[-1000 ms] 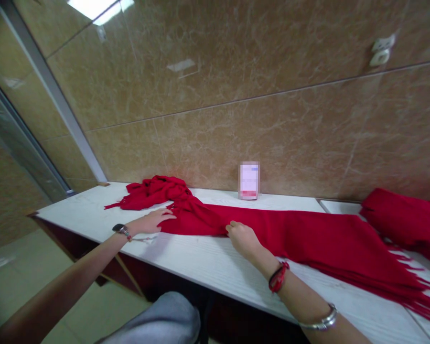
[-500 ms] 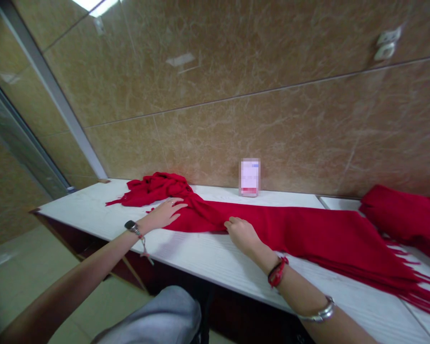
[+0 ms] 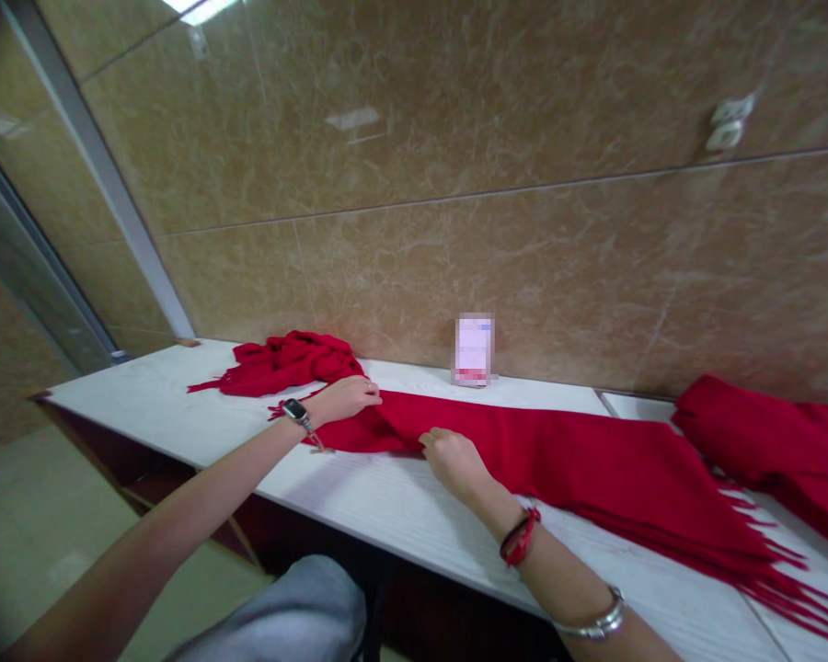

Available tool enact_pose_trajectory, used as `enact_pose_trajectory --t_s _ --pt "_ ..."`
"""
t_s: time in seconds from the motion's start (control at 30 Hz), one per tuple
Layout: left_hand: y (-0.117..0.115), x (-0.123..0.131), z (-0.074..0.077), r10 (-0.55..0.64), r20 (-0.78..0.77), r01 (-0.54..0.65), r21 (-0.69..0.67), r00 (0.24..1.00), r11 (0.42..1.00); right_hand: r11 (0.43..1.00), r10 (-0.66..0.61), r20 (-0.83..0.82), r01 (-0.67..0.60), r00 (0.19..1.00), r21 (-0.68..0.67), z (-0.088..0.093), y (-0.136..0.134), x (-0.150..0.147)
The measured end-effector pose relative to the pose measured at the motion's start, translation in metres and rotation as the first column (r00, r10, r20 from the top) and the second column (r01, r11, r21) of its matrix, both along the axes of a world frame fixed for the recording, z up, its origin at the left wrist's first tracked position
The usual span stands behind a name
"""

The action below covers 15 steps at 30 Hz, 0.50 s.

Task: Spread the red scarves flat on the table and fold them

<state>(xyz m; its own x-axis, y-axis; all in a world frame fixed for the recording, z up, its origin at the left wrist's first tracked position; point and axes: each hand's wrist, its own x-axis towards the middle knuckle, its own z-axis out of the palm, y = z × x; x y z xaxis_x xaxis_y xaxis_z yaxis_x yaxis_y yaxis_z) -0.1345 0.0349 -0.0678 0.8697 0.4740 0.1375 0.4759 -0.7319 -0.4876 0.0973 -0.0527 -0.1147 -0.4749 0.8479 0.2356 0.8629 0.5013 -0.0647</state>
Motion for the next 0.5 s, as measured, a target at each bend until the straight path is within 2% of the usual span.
enact_pose_trajectory --t_s 0.1,0.23,0.33,0.43,0.5 --pt "-0.024 -0.025 -0.004 0.049 -0.024 -0.048 0.026 0.999 0.999 1.0 0.021 -0.006 -0.021 1.0 0.02 0.001 -0.002 -0.001" --pt "-0.051 -0.048 -0.023 0.167 -0.052 -0.166 0.022 0.985 0.986 0.989 0.126 0.049 -0.13 0.991 0.075 0.0 -0.004 -0.003" --pt "-0.055 -0.058 -0.034 0.276 -0.005 -0.276 0.03 0.961 0.961 0.975 0.185 0.078 -0.193 0.98 0.113 -0.003 -0.004 -0.003" --pt "-0.051 -0.07 -0.036 0.375 0.072 -0.377 0.014 0.924 0.926 0.966 0.208 0.078 -0.217 0.975 0.137 -0.006 -0.004 -0.002" --pt "-0.048 -0.082 -0.036 0.401 0.093 -0.4 -0.023 0.911 0.916 0.967 0.209 0.068 -0.216 0.976 0.135 -0.006 -0.004 -0.002"
